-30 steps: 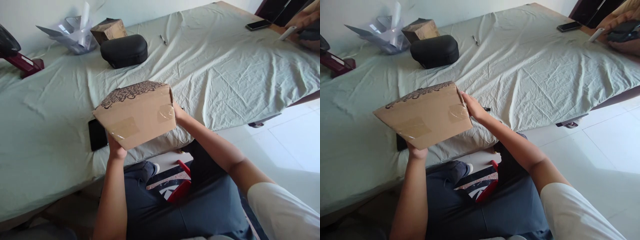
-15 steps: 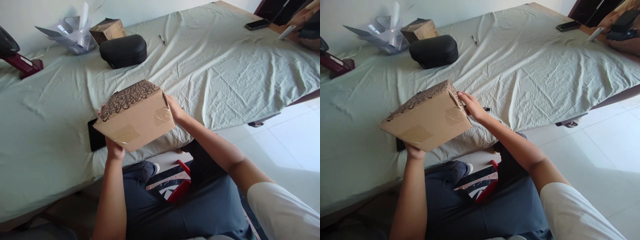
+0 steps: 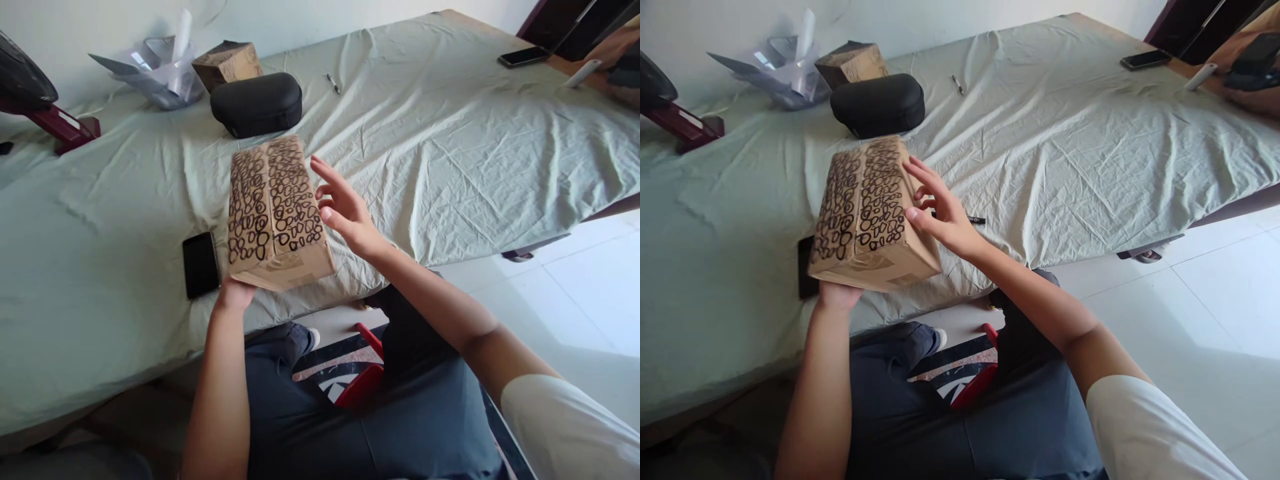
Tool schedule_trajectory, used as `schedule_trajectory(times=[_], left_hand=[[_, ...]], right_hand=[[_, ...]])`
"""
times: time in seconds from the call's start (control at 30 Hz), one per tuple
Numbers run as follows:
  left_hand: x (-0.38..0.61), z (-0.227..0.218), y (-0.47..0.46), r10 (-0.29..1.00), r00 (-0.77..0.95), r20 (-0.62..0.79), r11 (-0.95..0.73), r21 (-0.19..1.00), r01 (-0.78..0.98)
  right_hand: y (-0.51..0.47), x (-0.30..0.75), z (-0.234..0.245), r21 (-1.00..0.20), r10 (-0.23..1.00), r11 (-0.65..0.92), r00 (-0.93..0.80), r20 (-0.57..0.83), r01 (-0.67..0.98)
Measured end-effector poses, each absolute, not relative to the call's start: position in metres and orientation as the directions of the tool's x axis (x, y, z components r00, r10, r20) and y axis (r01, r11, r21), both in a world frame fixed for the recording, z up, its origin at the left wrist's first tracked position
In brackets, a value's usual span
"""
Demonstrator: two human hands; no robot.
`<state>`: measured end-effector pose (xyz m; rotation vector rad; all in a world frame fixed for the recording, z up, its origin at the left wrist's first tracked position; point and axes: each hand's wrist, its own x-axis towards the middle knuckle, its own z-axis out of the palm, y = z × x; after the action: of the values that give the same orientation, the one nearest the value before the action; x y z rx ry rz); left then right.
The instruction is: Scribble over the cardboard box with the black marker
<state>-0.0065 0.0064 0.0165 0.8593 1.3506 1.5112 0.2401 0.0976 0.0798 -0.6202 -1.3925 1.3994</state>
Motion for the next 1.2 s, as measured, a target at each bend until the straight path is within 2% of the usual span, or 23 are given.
schedule_trajectory(times=[0.13, 0.5, 0.7, 0.9, 1.07, 1.2], left_hand=[[0.004, 0.010, 0.009, 0.941, -0.305, -0.145, 0.061, 0.961, -0.270], [0.012, 0.021, 0.010, 0.933, -0.355, -0.065, -0.041, 0.958, -0.283], [0.012, 0.036, 0.005, 0.941, -0.307, -0.142, 0.027, 0.937, -0.349], [0.008, 0.045, 0.002, 0.960, -0.217, -0.177, 0.063, 0.892, -0.447], [0.007, 0.046, 0.000, 0.937, -0.284, -0.204, 0.022, 0.844, -0.535], [0.008, 0.047, 0.002, 0.939, -0.296, -0.174, -0.023, 0.830, -0.557]], right_hand=[[0.095, 0.242, 0.086, -0.941, 0.869, 0.178, -0.403, 0.288, -0.289], [0.101, 0.243, 0.078, -0.926, 0.844, 0.193, -0.426, 0.325, -0.324], [0.098, 0.242, 0.082, -0.932, 0.828, 0.255, -0.440, 0.349, -0.258], [0.102, 0.246, 0.076, -0.892, 0.723, 0.382, -0.522, 0.452, -0.244], [0.125, 0.242, 0.049, -0.765, 0.550, 0.576, -0.555, 0.624, -0.289], [0.130, 0.242, 0.043, -0.759, 0.545, 0.599, -0.564, 0.621, -0.256]])
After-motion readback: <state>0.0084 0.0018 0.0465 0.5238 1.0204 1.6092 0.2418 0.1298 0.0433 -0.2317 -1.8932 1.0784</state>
